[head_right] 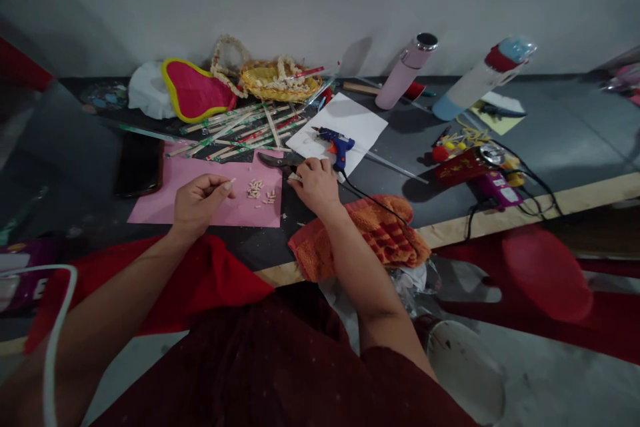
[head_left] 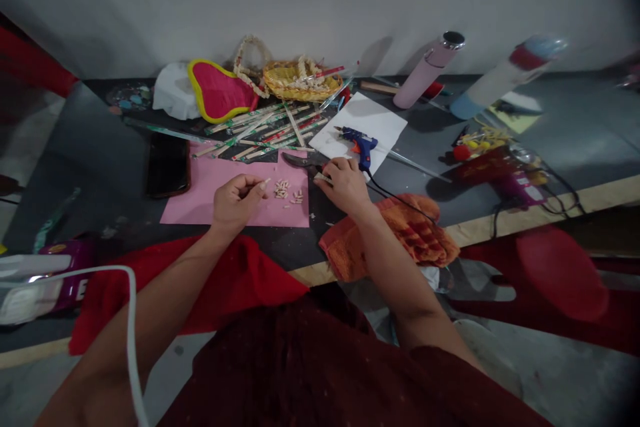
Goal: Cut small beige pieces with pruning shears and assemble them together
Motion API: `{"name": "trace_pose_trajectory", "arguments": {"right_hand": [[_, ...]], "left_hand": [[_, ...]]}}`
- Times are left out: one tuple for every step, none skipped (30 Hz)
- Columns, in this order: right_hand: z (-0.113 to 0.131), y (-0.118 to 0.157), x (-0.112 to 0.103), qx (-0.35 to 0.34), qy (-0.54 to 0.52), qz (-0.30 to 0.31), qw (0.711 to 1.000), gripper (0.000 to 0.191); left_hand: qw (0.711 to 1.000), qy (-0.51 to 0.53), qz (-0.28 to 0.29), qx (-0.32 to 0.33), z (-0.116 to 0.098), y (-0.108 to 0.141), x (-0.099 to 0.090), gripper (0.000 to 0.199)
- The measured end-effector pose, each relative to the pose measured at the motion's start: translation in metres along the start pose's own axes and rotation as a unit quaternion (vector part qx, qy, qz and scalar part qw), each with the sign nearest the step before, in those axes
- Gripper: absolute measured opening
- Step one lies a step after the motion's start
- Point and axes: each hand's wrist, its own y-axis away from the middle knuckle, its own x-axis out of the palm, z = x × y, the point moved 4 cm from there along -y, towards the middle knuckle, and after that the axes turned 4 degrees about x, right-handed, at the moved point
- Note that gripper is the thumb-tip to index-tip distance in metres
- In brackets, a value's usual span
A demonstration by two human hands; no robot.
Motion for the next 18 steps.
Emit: {"name": "trace_pose_trajectory", "arguments": {"right_hand": [[0.001,-0.001,0.000,-0.005,-0.006,-0.002,1.000,0.022],[0.002,-0.001,-0.001,-0.010,-0.019,-0.007,1.000,0.021],[0.002,-0.002,-0.002,-0.012,-0.042,-0.016,0.999,0.021],[0.002,-0.003,-0.004,-0.011,-0.077,-0.030,0.997,0.022],[0.002,-0.004,-0.007,-0.004,-0.123,-0.050,0.991,0.024],[0.000,-0.005,-0.011,0.009,-0.178,-0.072,0.981,0.026],[-0.001,-0.006,-0.013,0.028,-0.243,-0.091,0.965,0.027],[-0.003,-0.006,-0.015,0.051,-0.314,-0.099,0.943,0.028],[-0.004,-0.007,-0.015,0.074,-0.387,-0.090,0.915,0.028],[-0.004,-0.007,-0.013,0.095,-0.458,-0.067,0.881,0.029],[-0.001,-0.006,-0.011,0.112,-0.524,-0.029,0.844,0.033],[0.002,-0.005,-0.009,0.123,-0.581,0.013,0.805,0.037],[0.006,-0.004,-0.008,0.130,-0.625,0.050,0.768,0.040],[0.010,-0.002,-0.008,0.133,-0.656,0.078,0.739,0.041],[0.014,0.000,-0.009,0.135,-0.678,0.093,0.716,0.041],[0.016,0.002,-0.011,0.138,-0.692,0.102,0.701,0.039],[0.018,0.004,-0.014,0.140,-0.700,0.107,0.693,0.037],[0.020,0.006,-0.017,0.140,-0.704,0.111,0.688,0.036]], "left_hand": [[1.000,0.008,0.001,-0.002,0.001,0.000,0.000,0.018],[1.000,0.012,0.000,-0.002,0.001,0.000,0.000,0.019],[1.000,0.014,-0.002,-0.001,0.001,0.000,0.000,0.019],[1.000,0.015,-0.004,0.002,0.001,0.000,0.000,0.020],[1.000,0.016,-0.006,0.006,0.000,0.000,0.000,0.020],[1.000,0.016,-0.006,0.011,-0.002,0.000,0.000,0.020],[1.000,0.017,-0.005,0.016,-0.003,0.000,0.000,0.021],[1.000,0.019,-0.004,0.019,-0.004,0.000,0.000,0.021],[1.000,0.019,-0.002,0.020,-0.005,0.000,0.000,0.021],[1.000,0.018,-0.001,0.022,-0.005,0.000,0.000,0.021],[1.000,0.016,-0.002,0.023,-0.005,0.000,-0.001,0.021],[1.000,0.014,-0.002,0.024,-0.005,0.000,-0.001,0.021],[1.000,0.011,-0.004,0.025,-0.005,-0.001,-0.001,0.021],[1.000,0.010,-0.005,0.025,-0.004,-0.001,-0.001,0.021],[1.000,0.012,-0.008,0.023,-0.003,-0.001,-0.001,0.021],[1.000,0.015,-0.012,0.019,-0.002,-0.002,-0.001,0.022],[1.000,0.019,-0.016,0.014,-0.001,-0.002,-0.001,0.022],[0.999,0.025,-0.020,0.010,0.000,-0.003,-0.001,0.023]]}}
